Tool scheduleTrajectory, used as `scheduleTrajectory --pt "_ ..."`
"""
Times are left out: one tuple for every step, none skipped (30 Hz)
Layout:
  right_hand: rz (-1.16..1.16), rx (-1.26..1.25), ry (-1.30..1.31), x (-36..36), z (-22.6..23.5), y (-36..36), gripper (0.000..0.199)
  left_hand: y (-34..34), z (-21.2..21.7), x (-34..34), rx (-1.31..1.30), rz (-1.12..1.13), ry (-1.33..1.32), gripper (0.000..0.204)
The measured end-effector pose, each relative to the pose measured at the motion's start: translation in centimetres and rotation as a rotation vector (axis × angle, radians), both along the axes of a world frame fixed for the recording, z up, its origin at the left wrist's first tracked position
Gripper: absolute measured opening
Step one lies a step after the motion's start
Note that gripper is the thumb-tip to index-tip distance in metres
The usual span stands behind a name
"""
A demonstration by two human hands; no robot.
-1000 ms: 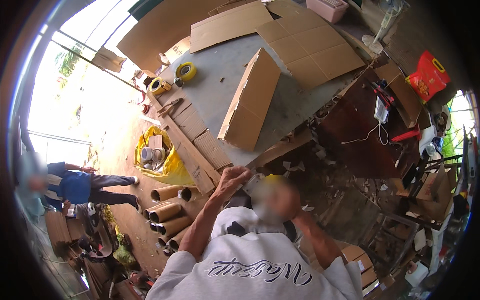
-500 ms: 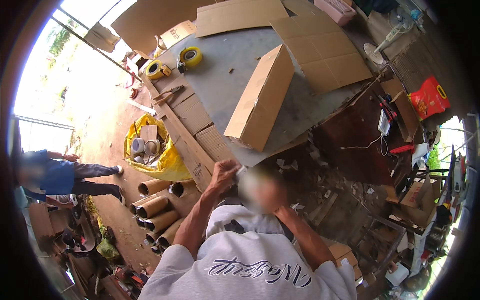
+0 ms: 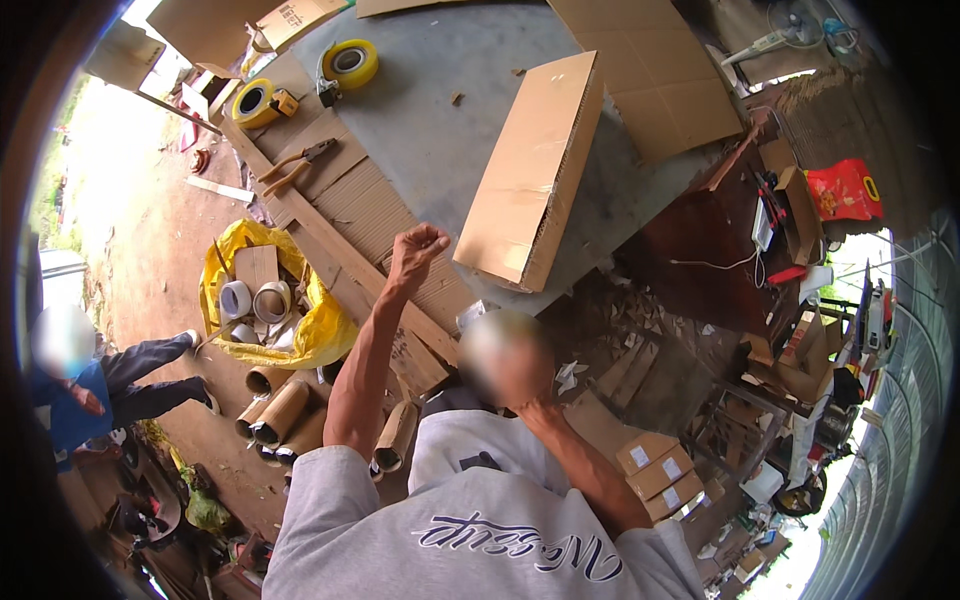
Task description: The person cuts a large sheet of cardboard with a utility knife, wraps a cardboard tube with a cut piece, and secures it with a tape dispenser. The person then folds and tapes the cardboard into a box shape.
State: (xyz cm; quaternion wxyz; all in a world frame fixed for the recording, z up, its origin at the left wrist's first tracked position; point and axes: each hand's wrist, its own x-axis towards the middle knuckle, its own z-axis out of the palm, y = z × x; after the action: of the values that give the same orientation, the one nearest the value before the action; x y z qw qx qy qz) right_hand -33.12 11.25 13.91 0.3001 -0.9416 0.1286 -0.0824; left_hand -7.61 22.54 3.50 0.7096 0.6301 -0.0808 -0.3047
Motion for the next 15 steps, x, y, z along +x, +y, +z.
scheduleTrajectory --pt "-0.003 -0.012 -0.027 0.4 -0.2 0.4 0.031 -0.2 -0.5 0.9 -0.032 -0.018 0.002 0.012" --pt "0.040 -0.089 -0.014 0.7 -0.4 0.6 0.032 -0.4 -0.9 1.5 -0.064 -0.035 0.003 0.012" --pt "0.079 -0.167 -0.005 1.1 -0.7 0.7 0.032 -0.8 -1.0 2.1 -0.090 -0.039 0.021 0.010" --pt "0.118 -0.244 0.005 1.4 -1.1 0.8 0.033 -1.2 -1.0 2.4 -0.106 -0.046 0.032 0.009" --pt "0.087 -0.249 0.029 1.5 -1.4 1.0 0.032 -1.7 -1.1 2.5 -0.122 -0.051 0.042 0.008" --pt "0.057 -0.253 0.050 1.7 -1.9 1.4 0.032 -2.1 -1.1 2.7 -0.136 -0.056 0.050 0.007" --pt "0.027 -0.256 0.071 1.7 -2.2 1.7 0.032 -2.4 -1.8 2.6 -0.110 -0.060 0.044 0.007" --pt "0.035 -0.291 0.068 1.7 -2.4 1.9 0.031 -2.6 -2.5 2.4 -0.084 -0.065 0.037 0.007" --pt "0.043 -0.329 0.065 1.6 -2.6 1.9 0.031 -3.2 -2.7 2.3 -0.060 -0.069 0.031 0.007" --pt "0.052 -0.367 0.062 1.6 -2.8 1.9 0.031 -3.7 -2.8 2.0 -0.041 -0.051 -0.062 0.008" --pt "0.028 -0.356 0.073 1.5 -3.2 2.0 0.030 -4.1 -3.0 1.5 -0.023 -0.031 -0.154 0.009" --pt "0.003 -0.348 0.082 1.7 -3.5 2.2 0.029 -4.6 -3.1 1.2 -0.006 -0.013 -0.250 0.010" --pt "-0.022 -0.339 0.091 1.8 -3.8 2.3 0.029 -5.2 -3.6 1.0 0.076 -0.041 -0.411 0.022" --pt "-0.033 -0.335 0.096 1.7 -3.9 2.3 0.030 -5.5 -3.8 0.6 0.111 0.031 -0.426 0.031" --pt "-0.049 -0.330 0.105 1.7 -3.9 2.3 0.031 -6.0 -3.0 0.1 0.144 0.095 -0.437 0.039"
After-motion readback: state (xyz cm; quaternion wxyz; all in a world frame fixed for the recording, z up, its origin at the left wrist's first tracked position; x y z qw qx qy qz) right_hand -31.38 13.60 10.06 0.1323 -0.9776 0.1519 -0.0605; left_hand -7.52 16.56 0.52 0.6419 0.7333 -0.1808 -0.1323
